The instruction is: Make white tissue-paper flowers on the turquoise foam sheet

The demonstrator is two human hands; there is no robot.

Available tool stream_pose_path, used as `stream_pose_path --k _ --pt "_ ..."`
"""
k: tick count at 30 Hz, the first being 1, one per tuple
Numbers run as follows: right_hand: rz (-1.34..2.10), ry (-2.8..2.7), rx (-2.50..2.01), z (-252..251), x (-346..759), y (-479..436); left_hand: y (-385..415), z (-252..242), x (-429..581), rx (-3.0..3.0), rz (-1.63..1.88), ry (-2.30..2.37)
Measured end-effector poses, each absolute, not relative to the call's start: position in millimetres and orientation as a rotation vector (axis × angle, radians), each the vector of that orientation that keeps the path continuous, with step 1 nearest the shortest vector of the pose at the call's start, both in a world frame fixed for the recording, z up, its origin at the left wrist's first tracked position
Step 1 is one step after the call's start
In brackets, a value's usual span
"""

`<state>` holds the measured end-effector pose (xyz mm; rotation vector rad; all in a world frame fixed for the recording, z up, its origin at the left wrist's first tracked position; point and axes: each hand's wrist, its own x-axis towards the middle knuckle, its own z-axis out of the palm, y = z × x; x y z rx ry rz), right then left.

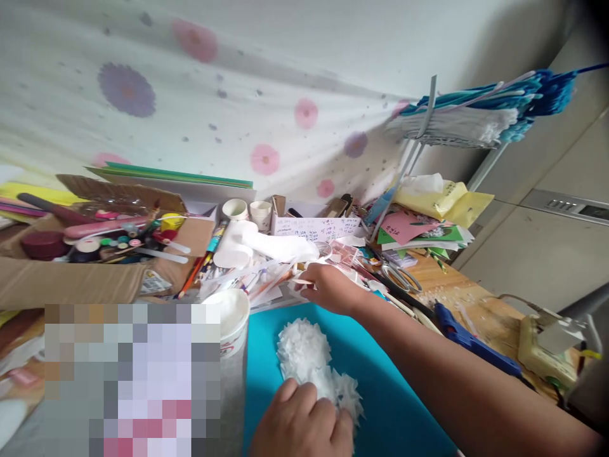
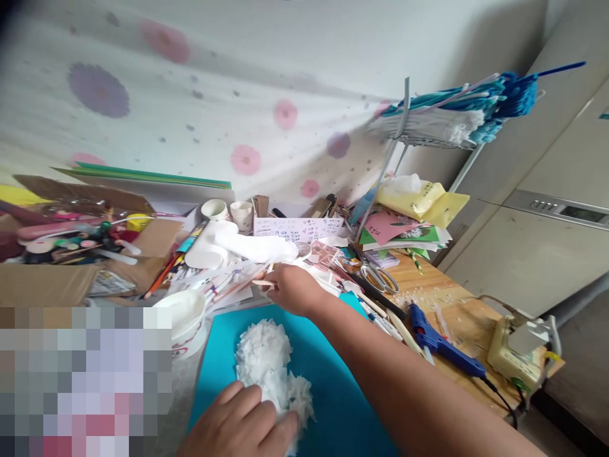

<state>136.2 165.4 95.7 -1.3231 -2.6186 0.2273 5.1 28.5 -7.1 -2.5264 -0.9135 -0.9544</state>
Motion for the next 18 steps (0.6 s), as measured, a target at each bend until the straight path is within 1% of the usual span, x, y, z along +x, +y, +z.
stream_pose_path --k 5,7,12,15,18 --pt "0.305 -2.709 -0.981 125 87 144 29 -18 12 -2.505 -0.925 -1.009" --pt "0.311 -2.801 -0.917 138 65 137 29 -16 14 -2.513 -0.907 -1.028" --pt "0.258 -3.006 -1.026 146 20 139 27 3 13 -2.623 -0.819 -0.936" --pt "0.189 -3.026 -1.093 143 8 142 27 13 12 -2.683 -0.750 -0.926" --pt "0.194 -2.997 -1.097 144 9 141 27 20 13 -2.734 -0.687 -0.944"
